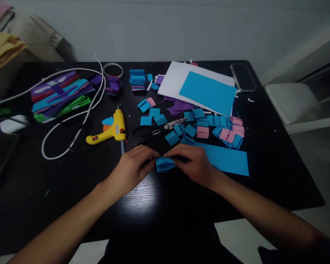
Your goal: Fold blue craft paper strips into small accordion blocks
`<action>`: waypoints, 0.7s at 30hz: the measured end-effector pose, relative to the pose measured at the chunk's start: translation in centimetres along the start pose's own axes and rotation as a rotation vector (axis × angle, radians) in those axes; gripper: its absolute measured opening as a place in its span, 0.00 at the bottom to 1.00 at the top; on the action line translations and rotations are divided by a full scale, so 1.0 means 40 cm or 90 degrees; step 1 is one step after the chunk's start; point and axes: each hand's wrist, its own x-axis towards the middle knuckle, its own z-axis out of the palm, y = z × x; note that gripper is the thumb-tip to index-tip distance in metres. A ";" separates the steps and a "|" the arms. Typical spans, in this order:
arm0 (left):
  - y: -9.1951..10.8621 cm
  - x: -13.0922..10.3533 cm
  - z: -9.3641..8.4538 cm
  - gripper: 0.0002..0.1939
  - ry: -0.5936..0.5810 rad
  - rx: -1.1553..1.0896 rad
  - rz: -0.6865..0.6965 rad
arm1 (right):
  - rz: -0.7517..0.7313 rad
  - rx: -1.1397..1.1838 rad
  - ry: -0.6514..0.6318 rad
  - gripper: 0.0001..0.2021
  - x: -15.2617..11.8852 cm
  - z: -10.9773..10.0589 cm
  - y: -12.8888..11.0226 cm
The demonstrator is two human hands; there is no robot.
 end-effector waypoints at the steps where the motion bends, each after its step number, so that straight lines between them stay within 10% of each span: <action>1: -0.001 0.000 0.001 0.09 0.000 0.001 -0.003 | 0.001 -0.002 0.000 0.08 0.000 0.000 0.000; 21: 0.003 -0.001 0.006 0.13 -0.009 0.003 -0.018 | 0.037 -0.034 -0.011 0.08 0.005 -0.003 -0.008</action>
